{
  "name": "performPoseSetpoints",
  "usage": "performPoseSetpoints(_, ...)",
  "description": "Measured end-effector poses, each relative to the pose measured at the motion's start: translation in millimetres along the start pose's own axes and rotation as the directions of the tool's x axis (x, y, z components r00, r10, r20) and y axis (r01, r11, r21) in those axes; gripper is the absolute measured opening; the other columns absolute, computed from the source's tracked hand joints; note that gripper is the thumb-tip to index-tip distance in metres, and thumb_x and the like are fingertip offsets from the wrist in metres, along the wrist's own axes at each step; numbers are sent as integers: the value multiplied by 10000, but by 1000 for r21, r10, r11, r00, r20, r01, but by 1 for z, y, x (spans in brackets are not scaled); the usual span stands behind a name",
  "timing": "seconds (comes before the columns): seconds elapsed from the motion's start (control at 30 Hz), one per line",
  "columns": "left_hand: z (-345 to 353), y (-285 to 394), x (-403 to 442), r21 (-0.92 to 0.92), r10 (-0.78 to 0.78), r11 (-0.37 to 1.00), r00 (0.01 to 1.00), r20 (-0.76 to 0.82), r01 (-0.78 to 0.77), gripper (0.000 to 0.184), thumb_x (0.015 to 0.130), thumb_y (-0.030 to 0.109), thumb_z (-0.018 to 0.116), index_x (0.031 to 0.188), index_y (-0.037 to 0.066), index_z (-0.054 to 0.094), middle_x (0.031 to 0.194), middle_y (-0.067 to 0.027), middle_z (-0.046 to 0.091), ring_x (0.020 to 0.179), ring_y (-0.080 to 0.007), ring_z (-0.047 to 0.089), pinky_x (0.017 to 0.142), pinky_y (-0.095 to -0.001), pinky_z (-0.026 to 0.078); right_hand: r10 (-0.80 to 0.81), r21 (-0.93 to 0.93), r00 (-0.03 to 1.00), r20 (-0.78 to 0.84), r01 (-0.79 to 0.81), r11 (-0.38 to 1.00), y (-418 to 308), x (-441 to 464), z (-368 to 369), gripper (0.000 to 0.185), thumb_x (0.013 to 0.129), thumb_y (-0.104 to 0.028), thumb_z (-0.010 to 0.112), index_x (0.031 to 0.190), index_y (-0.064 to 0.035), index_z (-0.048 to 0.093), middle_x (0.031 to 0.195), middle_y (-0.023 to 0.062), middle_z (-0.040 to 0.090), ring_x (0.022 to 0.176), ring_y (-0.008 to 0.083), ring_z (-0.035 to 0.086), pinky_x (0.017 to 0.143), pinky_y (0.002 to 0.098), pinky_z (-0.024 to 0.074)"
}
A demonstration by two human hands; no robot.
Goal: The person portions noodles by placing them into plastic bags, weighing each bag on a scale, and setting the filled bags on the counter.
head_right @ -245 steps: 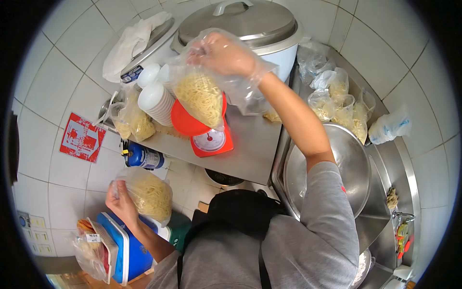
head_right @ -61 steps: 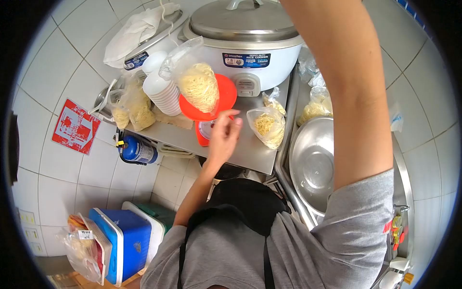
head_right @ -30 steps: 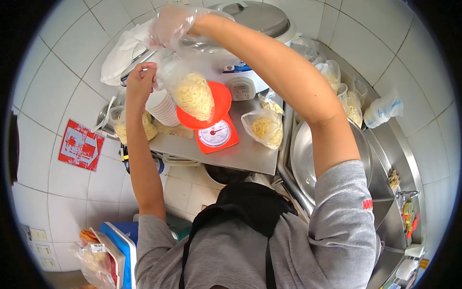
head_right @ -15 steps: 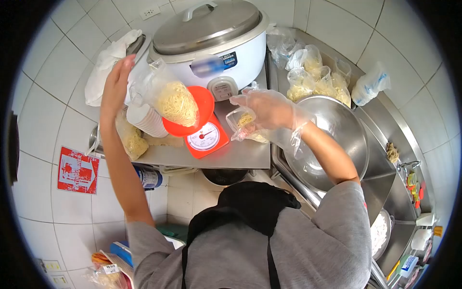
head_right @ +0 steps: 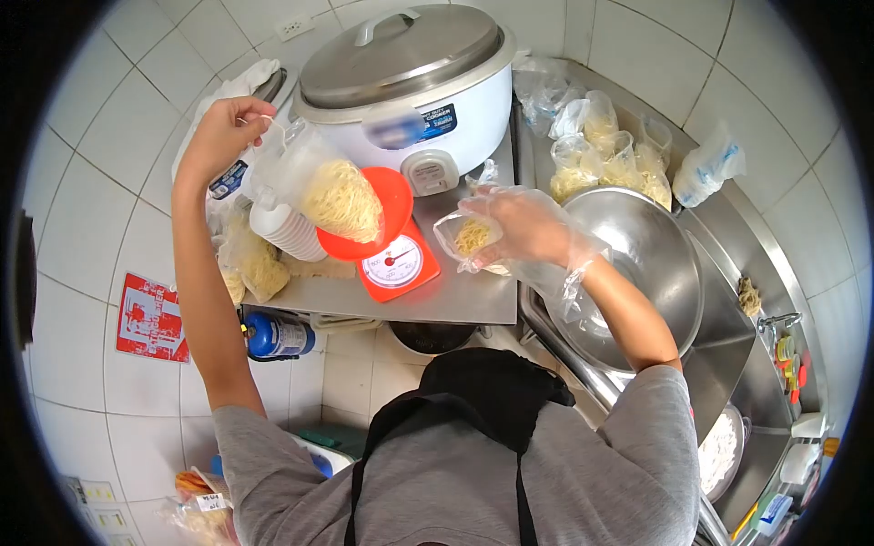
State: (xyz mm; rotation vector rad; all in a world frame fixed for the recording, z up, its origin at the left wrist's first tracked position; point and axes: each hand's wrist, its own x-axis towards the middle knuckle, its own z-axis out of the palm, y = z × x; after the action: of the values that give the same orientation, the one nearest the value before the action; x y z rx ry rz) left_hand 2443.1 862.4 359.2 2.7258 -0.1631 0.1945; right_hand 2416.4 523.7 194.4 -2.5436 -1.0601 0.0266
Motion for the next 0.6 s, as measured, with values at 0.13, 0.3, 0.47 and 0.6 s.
performPoseSetpoints(0.13,7,3,-28,127,143,982,990,-19,-139,301,771,128,592,1041,-6,576,864,-86,596,826,-152,552,719,-271,445,13,11,1000,6,-13,1000,5,-7,11,828,559,-361,763,1280,-148,418,1285,213,400,1197,336,376,963,397,329)
performPoseSetpoints(0.3,10,6,-51,88,94,993,982,-165,-80,302,787,208,590,1033,32,578,1025,-143,590,990,-258,537,802,-341,428,85,-37,996,24,-84,996,-6,-14,19,908,548,-331,778,1328,-170,343,1338,206,327,1204,346,362,995,387,307)
performPoseSetpoints(0.47,13,1,-62,79,10,997,941,-339,18,362,819,316,572,1049,35,569,1052,-149,574,996,-267,531,836,-340,418,152,-58,988,42,-149,987,-4,-15,6,954,523,-322,794,1339,-167,322,1377,205,253,1223,361,330,994,382,319)
performPoseSetpoints(0.6,18,-11,-66,-117,-49,993,929,-368,6,498,810,392,585,1133,20,509,1079,-199,545,1013,-238,509,848,-347,408,134,-163,991,9,-130,978,-3,-20,11,1006,534,-375,777,1362,-140,254,1357,221,275,1229,344,330,983,379,332)
